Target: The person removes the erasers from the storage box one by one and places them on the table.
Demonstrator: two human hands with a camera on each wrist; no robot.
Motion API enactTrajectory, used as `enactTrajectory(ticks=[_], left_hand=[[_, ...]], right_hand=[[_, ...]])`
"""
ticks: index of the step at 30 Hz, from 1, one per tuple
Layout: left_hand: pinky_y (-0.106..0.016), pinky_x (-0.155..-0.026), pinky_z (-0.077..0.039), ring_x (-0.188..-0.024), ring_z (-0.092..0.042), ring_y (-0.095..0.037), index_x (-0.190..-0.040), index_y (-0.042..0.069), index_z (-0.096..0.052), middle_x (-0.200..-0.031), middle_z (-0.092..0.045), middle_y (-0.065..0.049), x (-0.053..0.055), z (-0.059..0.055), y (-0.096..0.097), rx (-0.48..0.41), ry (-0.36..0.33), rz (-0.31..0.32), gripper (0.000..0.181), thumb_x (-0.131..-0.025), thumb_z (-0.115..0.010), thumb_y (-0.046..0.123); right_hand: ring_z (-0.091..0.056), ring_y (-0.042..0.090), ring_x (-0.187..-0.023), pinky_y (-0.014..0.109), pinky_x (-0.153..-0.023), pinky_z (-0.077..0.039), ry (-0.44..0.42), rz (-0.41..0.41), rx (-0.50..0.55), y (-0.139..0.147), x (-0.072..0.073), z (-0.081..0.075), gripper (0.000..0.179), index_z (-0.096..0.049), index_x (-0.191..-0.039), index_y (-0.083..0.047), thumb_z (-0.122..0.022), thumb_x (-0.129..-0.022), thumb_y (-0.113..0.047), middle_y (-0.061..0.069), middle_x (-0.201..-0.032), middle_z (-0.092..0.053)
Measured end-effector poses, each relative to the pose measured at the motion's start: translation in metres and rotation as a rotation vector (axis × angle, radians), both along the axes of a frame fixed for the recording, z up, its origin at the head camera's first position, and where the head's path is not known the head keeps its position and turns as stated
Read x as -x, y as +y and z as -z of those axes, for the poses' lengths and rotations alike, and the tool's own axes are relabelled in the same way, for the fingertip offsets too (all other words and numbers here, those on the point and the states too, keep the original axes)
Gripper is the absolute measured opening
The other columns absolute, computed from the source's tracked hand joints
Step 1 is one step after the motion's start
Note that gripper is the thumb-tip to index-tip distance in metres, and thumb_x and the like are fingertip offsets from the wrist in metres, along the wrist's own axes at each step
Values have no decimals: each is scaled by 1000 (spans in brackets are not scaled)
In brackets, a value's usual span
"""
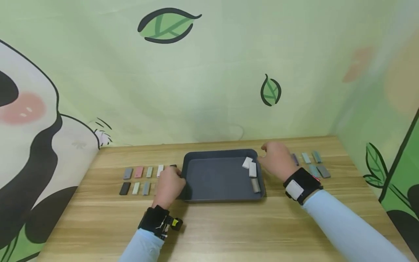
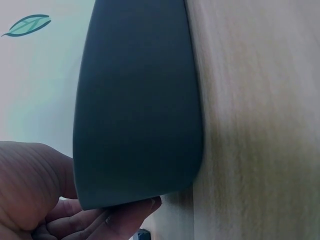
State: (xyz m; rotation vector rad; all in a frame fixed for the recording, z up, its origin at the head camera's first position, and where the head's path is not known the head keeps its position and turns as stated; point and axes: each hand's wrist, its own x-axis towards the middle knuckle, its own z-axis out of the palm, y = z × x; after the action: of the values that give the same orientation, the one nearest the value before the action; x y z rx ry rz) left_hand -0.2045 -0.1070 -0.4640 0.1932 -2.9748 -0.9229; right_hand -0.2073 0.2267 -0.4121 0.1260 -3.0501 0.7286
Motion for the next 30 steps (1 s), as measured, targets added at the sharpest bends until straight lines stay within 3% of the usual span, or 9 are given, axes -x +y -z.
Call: enactTrajectory(ticks=[10,13,15,18,23,30], left_hand=[[-27,-43,-24,-47,-34,-14,-53,13,-44,-55,-34,3,-1,2,0,-9,7,11,28,-70,-61,-1],[-27,-43,-22,-46,-29,-13,-52,14,-39,-54,-28,4,-1,1,-1,-8,23,16,32,-70,-60,-1],[-27,-43,-22,-46,-28,-13,-52,15,-37,-54,-26,5,0,1,-2,-11,28,13,33,-70,-60,-1],[-27,-42,-22,-45,-29,-12,-51,15,-38,-54,-26,5,1,2,-2,-7,33,11,33,-70,-60,-1],[-27,-42,-23,-45,-31,-13,-51,14,-41,-53,-29,5,2,2,-3,2,42,13,31,-70,-61,0],[-28,-43,-21,-47,-30,-13,-51,15,-38,-54,-30,4,3,4,-3,9,44,13,32,-68,-60,0]], right_hand=[[-65,31,-93,45,-82,-50,-74,-123,-54,-57,19,16,47,-60,-115,8,-69,-79,-21,24,-113,-64],[-64,27,-71,39,-66,-51,-80,-134,-86,-64,22,20,30,-65,-93,7,-68,-79,-20,19,-86,-67],[-57,22,-56,33,-54,-45,-85,-129,-102,-67,25,22,22,-62,-72,1,-68,-78,-20,11,-65,-60],[-47,17,-43,28,-44,-35,-104,-102,-103,-68,27,26,31,-49,-54,-10,-65,-79,-20,1,-49,-44],[-49,16,-38,27,-41,-36,-85,-58,-119,-73,31,28,35,-45,-49,-13,-64,-78,-18,0,-45,-44],[-41,18,-49,29,-45,-31,-31,-75,-170,-79,33,33,29,-41,-52,-12,-61,-73,-8,1,-54,-40]])
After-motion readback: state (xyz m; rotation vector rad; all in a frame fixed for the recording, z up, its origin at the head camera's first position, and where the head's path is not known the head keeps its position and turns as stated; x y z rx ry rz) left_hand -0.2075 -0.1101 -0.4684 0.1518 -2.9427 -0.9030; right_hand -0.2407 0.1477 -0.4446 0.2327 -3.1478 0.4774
